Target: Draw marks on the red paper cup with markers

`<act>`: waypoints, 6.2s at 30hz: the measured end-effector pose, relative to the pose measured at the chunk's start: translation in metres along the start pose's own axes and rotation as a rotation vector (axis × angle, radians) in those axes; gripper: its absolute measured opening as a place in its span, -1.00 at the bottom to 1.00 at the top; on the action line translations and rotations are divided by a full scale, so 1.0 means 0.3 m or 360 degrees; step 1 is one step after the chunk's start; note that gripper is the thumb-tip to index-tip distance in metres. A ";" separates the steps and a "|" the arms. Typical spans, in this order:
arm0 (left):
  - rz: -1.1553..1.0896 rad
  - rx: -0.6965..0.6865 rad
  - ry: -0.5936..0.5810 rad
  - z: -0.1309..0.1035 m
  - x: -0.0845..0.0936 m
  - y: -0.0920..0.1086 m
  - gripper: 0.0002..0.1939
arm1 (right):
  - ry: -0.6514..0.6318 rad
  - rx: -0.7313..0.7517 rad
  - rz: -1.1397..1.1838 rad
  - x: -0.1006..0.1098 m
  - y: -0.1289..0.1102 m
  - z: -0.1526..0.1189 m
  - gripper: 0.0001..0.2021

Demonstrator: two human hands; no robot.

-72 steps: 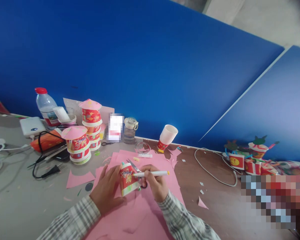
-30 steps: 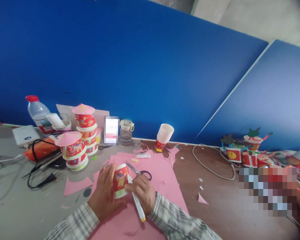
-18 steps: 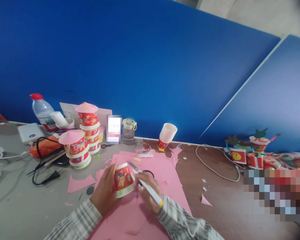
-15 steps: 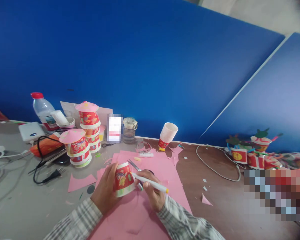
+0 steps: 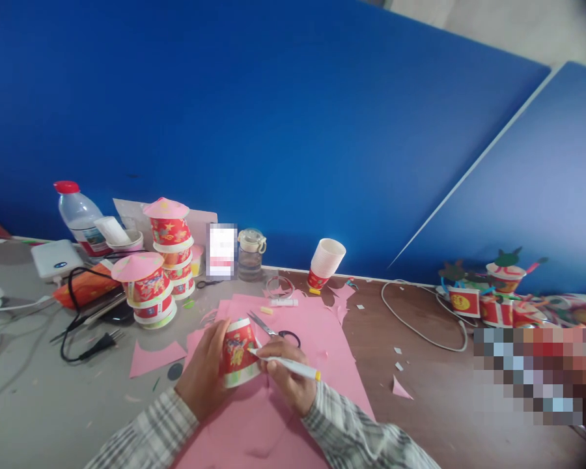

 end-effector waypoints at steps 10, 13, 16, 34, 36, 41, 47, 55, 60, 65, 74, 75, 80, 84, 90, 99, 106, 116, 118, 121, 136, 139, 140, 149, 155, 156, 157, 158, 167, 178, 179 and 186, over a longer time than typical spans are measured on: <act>-0.0004 0.0010 -0.0019 -0.001 0.002 -0.002 -0.10 | -0.0033 -0.0050 -0.0029 -0.005 -0.002 0.006 -0.77; 0.0006 0.0015 -0.0054 -0.001 -0.003 -0.006 -0.09 | -0.0079 -0.0054 0.0009 -0.009 -0.005 0.004 -0.77; 0.0016 -0.0006 -0.0038 -0.003 -0.003 -0.006 -0.10 | -0.0043 -0.0059 -0.0004 -0.007 0.000 0.002 -0.76; 0.0024 -0.0003 -0.0042 -0.005 -0.003 -0.008 -0.08 | -0.0014 -0.0104 -0.0006 -0.007 0.006 0.003 -0.79; 0.0016 -0.0006 -0.0041 -0.007 -0.003 -0.008 -0.10 | -0.0009 -0.0100 -0.0011 -0.006 0.009 0.001 -0.79; 0.0026 -0.0002 -0.0045 -0.005 -0.002 -0.006 -0.09 | -0.0013 -0.0134 -0.0043 -0.003 0.014 -0.001 -0.79; 0.0028 0.0007 -0.0039 -0.003 0.001 0.000 -0.10 | -0.0014 -0.0092 -0.0026 -0.006 0.005 0.001 -0.80; 0.0028 0.0013 -0.0056 -0.008 -0.006 -0.009 -0.09 | -0.0007 -0.0064 -0.0058 -0.007 0.004 0.001 -0.80; 0.0038 0.0033 -0.0071 -0.013 -0.010 -0.017 -0.09 | 0.0014 -0.0147 -0.0062 -0.002 0.015 -0.003 -0.81; 0.0047 0.0012 -0.0063 -0.007 -0.002 -0.005 -0.09 | -0.0007 -0.0185 0.0006 -0.004 0.023 -0.007 -0.81; 0.0050 0.0023 -0.0059 -0.007 -0.005 -0.011 -0.08 | -0.0010 -0.0206 0.0046 0.000 0.019 -0.006 -0.81; 0.0047 0.0019 -0.0051 -0.006 -0.005 -0.010 -0.08 | -0.0018 -0.0203 0.0056 -0.001 0.018 -0.006 -0.80; 0.0047 0.0014 -0.0027 -0.004 0.001 -0.004 -0.09 | 0.0048 -0.0204 0.0067 0.003 0.018 -0.006 -0.81; 0.0057 0.0003 -0.0068 -0.008 -0.004 -0.007 -0.07 | 0.0019 -0.0214 0.0074 -0.001 0.021 -0.008 -0.81; 0.0091 -0.0004 -0.0045 -0.008 -0.005 -0.007 -0.10 | 0.0053 -0.0202 0.0068 -0.001 0.019 -0.008 -0.81; 0.0066 0.0002 -0.0040 -0.007 -0.002 -0.008 -0.09 | 0.0082 -0.0251 0.0045 0.002 0.019 -0.007 -0.81; 0.0075 -0.0019 -0.0024 -0.003 0.002 0.000 -0.10 | 0.0106 -0.0304 0.0113 0.000 0.023 -0.010 -0.81; 0.0054 0.0009 -0.0060 -0.005 -0.003 -0.007 -0.10 | 0.0056 -0.0280 0.0067 -0.001 0.021 -0.010 -0.80; 0.0049 0.0021 -0.0061 -0.003 -0.001 -0.004 -0.10 | 0.0038 -0.0267 0.0091 -0.004 0.016 -0.008 -0.80; 0.0046 0.0036 -0.0047 -0.003 0.003 0.001 -0.10 | 0.0023 -0.0237 0.0118 -0.008 0.014 -0.007 -0.80; 0.0089 0.0018 -0.0057 -0.004 0.000 -0.003 -0.07 | -0.0051 -0.0221 0.0075 -0.011 0.017 -0.012 -0.80; 0.0087 0.0006 -0.0042 -0.005 0.000 -0.003 -0.09 | -0.0021 -0.0212 0.0060 -0.011 0.018 -0.011 -0.81; 0.0089 -0.0005 -0.0039 -0.005 0.000 -0.003 -0.09 | -0.0001 -0.0202 0.0056 -0.011 0.019 -0.011 -0.81; 0.0119 -0.0022 -0.0055 -0.005 -0.001 -0.005 -0.07 | 0.0038 -0.0188 0.0045 -0.007 0.020 -0.007 -0.82; 0.0061 -0.0004 -0.0036 -0.002 0.004 0.003 -0.10 | 0.0025 -0.0173 0.0022 -0.012 0.024 -0.012 -0.81; 0.0055 0.0001 -0.0038 -0.002 0.004 0.003 -0.09 | 0.0019 -0.0174 0.0015 -0.013 0.022 -0.011 -0.81; 0.0054 0.0004 -0.0037 -0.002 0.004 0.003 -0.09 | 0.0012 -0.0177 0.0012 -0.014 0.020 -0.011 -0.80; 0.0057 0.0006 -0.0038 -0.003 0.004 0.002 -0.09 | 0.0009 -0.0180 0.0015 -0.013 0.018 -0.010 -0.80; 0.0084 -0.0017 -0.0044 -0.003 0.003 0.002 -0.10 | 0.0014 -0.0236 0.0061 -0.010 0.031 -0.012 -0.82; 0.0061 0.0018 -0.0073 -0.006 -0.001 0.000 -0.10 | 0.0009 -0.0234 0.0034 -0.008 0.026 -0.011 -0.82; 0.0061 0.0021 -0.0076 -0.006 -0.001 0.000 -0.11 | 0.0004 -0.0226 0.0029 -0.009 0.027 -0.011 -0.82; 0.0097 -0.0011 -0.0057 -0.006 -0.002 0.000 -0.08 | -0.0011 -0.0236 0.0066 -0.010 0.030 -0.012 -0.79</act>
Point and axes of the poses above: each hand's wrist, its own z-axis towards the middle knuckle, its own x-axis out of the back of the hand, y = z × x, the point moved 5 cm from there along z, towards the middle knuckle, and after that the axes turned 1 degree about x, right-handed, at the moved point
